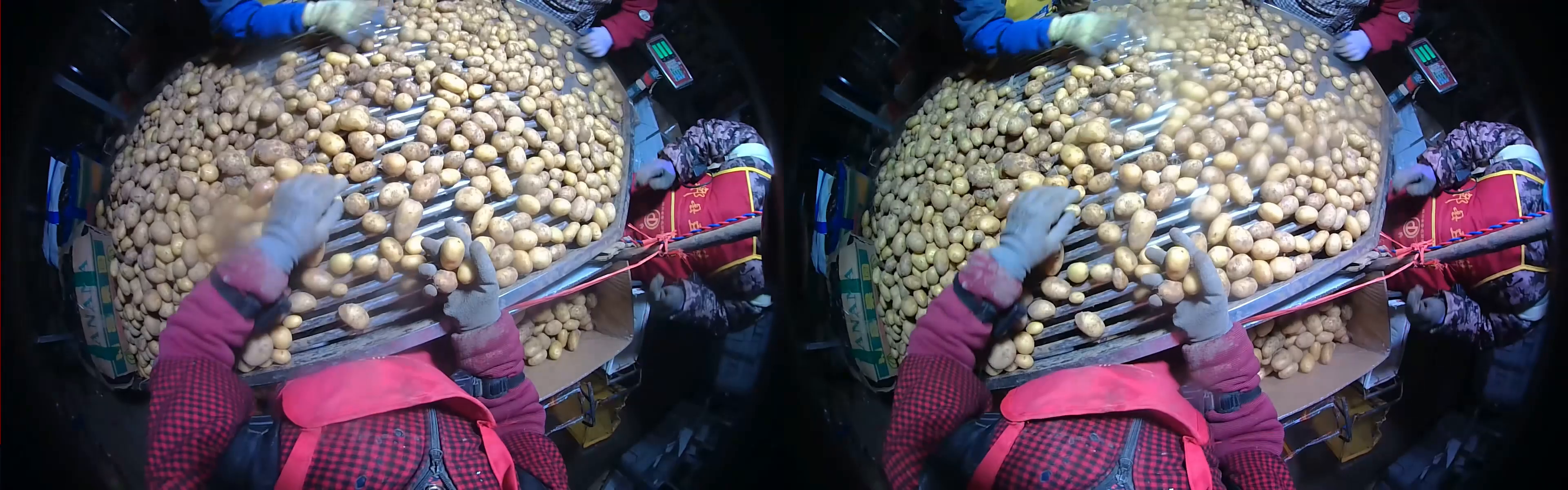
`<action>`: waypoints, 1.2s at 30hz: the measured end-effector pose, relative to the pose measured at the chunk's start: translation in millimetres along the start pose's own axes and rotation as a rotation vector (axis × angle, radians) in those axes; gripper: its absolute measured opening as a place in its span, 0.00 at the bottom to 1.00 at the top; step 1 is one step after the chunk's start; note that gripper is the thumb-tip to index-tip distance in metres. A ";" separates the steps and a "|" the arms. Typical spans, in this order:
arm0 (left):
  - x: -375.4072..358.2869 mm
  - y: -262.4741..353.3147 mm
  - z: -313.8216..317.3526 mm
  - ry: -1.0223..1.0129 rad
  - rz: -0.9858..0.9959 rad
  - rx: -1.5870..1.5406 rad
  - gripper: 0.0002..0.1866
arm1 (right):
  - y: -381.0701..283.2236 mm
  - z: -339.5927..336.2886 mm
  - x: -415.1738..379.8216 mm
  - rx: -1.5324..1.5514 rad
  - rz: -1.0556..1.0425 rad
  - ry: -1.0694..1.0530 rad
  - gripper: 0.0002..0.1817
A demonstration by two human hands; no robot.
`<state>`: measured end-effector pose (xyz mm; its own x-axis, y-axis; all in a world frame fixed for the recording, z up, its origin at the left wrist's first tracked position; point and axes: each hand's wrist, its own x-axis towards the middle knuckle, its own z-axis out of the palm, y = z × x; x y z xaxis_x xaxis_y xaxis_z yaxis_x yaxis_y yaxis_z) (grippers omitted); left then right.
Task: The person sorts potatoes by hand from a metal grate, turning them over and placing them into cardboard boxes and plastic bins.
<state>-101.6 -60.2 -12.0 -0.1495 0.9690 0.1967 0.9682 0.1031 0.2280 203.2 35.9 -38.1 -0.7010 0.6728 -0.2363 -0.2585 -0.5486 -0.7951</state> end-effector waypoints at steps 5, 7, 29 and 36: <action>10.7 -60.6 3.7 0.162 -0.070 0.101 0.18 | 5.1 -1.5 0.3 0.148 0.003 0.061 0.37; -2.9 -72.2 -6.6 0.109 -0.202 0.125 0.19 | 5.6 -4.3 -0.8 0.223 0.006 0.032 0.38; 11.4 106.2 20.8 -0.011 0.106 -0.727 0.25 | 12.2 5.2 0.3 0.413 0.039 0.163 0.34; 44.0 -30.7 -10.9 0.357 -0.159 -0.190 0.36 | 2.2 3.3 -1.3 0.578 0.190 0.133 0.40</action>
<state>-140.1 -23.1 0.0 -0.3864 0.8027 0.4543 0.8782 0.1698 0.4471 201.3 32.1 -37.7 -0.6909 0.5730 -0.4409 -0.4817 -0.8196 -0.3103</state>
